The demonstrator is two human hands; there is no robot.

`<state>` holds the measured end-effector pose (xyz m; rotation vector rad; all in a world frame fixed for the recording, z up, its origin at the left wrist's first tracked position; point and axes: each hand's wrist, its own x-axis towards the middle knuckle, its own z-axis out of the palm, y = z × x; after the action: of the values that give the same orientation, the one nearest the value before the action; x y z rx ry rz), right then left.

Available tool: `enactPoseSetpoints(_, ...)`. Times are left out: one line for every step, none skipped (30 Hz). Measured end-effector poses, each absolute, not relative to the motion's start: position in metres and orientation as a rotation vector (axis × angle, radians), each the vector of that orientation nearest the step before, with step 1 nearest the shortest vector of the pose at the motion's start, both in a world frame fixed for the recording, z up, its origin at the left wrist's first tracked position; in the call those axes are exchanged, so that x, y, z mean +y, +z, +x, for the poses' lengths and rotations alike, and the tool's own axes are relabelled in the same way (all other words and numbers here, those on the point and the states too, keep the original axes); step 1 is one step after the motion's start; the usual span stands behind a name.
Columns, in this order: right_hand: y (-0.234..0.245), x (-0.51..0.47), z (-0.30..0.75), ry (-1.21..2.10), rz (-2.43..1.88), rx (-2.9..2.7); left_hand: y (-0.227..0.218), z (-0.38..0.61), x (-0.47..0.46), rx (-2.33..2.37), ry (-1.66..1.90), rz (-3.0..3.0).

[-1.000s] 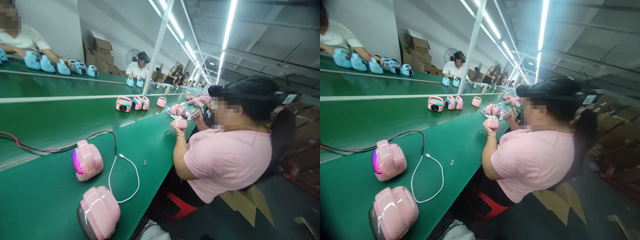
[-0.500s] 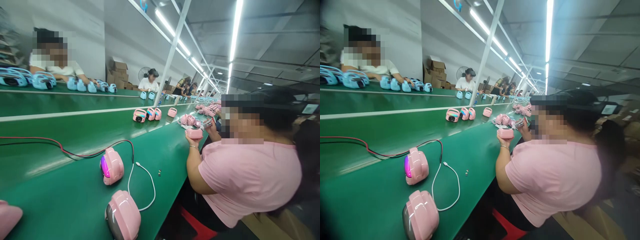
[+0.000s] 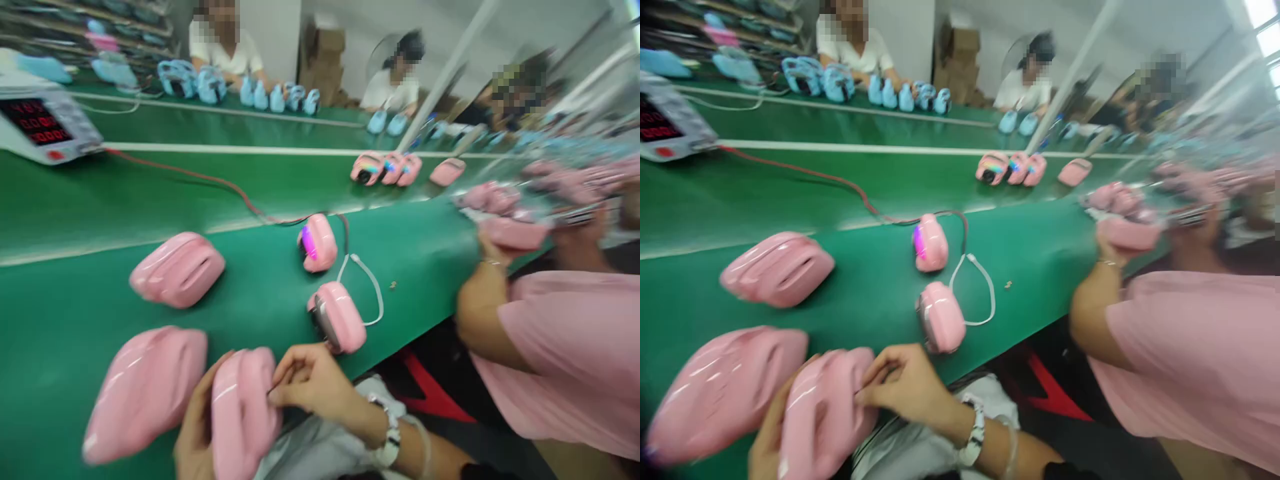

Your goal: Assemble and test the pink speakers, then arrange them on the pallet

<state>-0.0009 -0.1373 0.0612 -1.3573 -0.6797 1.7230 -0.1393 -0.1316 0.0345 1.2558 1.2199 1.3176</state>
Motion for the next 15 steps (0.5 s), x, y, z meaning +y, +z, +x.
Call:
enactPoseSetpoints(0.06,-0.139,0.0,1.737,-1.346,-0.647,0.033,-0.147,-0.137,1.312,1.278,1.24)
enactPoseSetpoints(0.059,-0.138,0.003,1.747,-1.335,-0.637,0.032,-0.152,-0.141,1.381,1.239,1.213)
enactPoseSetpoints(0.06,-0.137,0.007,1.756,-1.325,-0.638,0.033,-0.154,-0.144,1.421,1.212,1.178)
enactPoseSetpoints(0.061,-0.136,0.01,1.76,-1.319,-0.644,0.033,-0.154,-0.145,1.434,1.197,1.142)
enactPoseSetpoints(0.062,-0.136,0.013,1.764,-1.314,-0.654,0.035,-0.152,-0.146,1.428,1.194,1.113)
enactPoseSetpoints(0.064,-0.137,0.015,1.768,-1.312,-0.664,0.036,-0.15,-0.146,1.412,1.196,1.097)
enactPoseSetpoints(0.066,-0.138,0.015,1.77,-1.31,-0.673,0.038,-0.148,-0.147,1.399,1.2,1.092)
enactPoseSetpoints(0.068,-0.139,0.016,1.773,-1.309,-0.678,0.04,-0.146,-0.147,1.389,1.205,1.094)
enactPoseSetpoints(0.07,-0.139,0.016,1.778,-1.306,-0.681,0.041,-0.144,-0.147,1.382,1.211,1.1)
enactPoseSetpoints(0.071,-0.139,0.016,1.788,-1.304,-0.687,0.042,-0.144,-0.148,1.376,1.21,1.111)
enactPoseSetpoints(0.072,-0.139,0.016,1.802,-1.305,-0.694,0.043,-0.144,-0.148,1.37,1.208,1.126)
enactPoseSetpoints(0.073,-0.138,0.017,1.819,-1.307,-0.703,0.044,-0.144,-0.148,1.363,1.205,1.148)
enactPoseSetpoints(0.073,-0.136,0.019,1.843,-1.304,-0.711,0.044,-0.145,-0.149,1.357,1.2,1.173)
enactPoseSetpoints(0.073,-0.134,0.02,1.876,-1.296,-0.718,0.044,-0.146,-0.149,1.349,1.198,1.192)
enactPoseSetpoints(0.072,-0.132,0.021,1.914,-1.285,-0.722,0.043,-0.146,-0.149,1.34,1.198,1.202)
